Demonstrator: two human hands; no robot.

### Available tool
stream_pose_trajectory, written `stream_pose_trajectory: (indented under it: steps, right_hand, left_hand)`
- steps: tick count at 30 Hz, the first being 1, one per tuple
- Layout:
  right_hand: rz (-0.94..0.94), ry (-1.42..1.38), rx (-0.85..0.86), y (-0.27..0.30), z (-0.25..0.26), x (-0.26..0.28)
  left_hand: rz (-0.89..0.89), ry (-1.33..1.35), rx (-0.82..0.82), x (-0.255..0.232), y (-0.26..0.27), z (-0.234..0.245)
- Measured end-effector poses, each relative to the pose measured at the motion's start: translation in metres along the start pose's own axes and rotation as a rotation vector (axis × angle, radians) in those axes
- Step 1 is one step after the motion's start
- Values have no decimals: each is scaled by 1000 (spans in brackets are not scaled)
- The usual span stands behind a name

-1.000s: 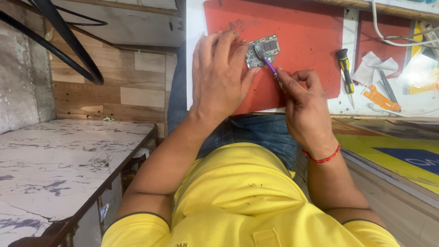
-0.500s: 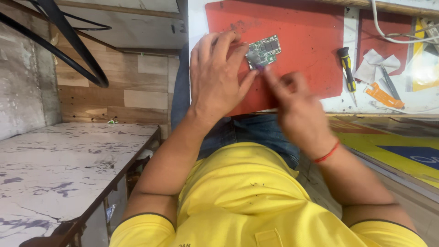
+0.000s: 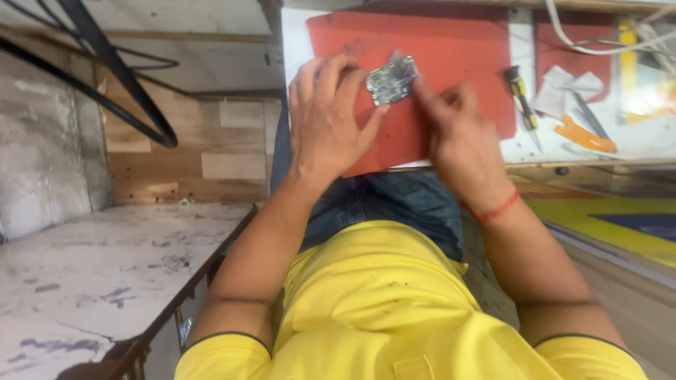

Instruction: The person uses a hot air gun to heat a small circuit board placed on a red mat, then switches to a purple pen-like tool to scrape or clean the board surface. The person holds the board steady with the left hand while applying heat and scraping with the right hand.

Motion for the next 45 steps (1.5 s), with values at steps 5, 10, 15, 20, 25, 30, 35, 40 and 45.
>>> stream_pose_trajectory:
  steps: [5,10,15,20,25,30,35,40,45]
  right_hand:
    - [59,-22,39,-12,5,10]
    - [25,-16,-4,-18,1,9]
    - [-68,46,-70,-9,5,0]
    - [-146,40,-5,-7,2,-3]
    - [-19,-16,7,-7,5,-5]
    - [-3,-53,63,-2,4,-13]
    - [26,-24,-35,-4,12,-12]
    - [20,14,32,-7,9,-16]
    - [134,-44,98,-12,7,-15]
  left_hand:
    - [1,-21,-6,-3,-7,5]
    - [-10,-14,-5,-5,-6,6]
    - [25,14,3,-3,-6,-1]
    - [5,10,2,1,-1,3]
    - [-36,-19,1,-2,-8,6]
    - [5,-33,47,-3,-9,0]
    - [18,-31,38,-8,-10,-1]
    - [30,-50,37,-5,-4,0]
    - [38,-72,42,-6,-5,1]
Point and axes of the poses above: each hand's wrist, its own y-axis away from the middle knuckle, its own z-axis out of the back of the hand, x = y × z, the point moved 5 cm from there along -y, towards the middle knuckle, and after that the axes turned 11 degrees about y, right-handed, at the moved point
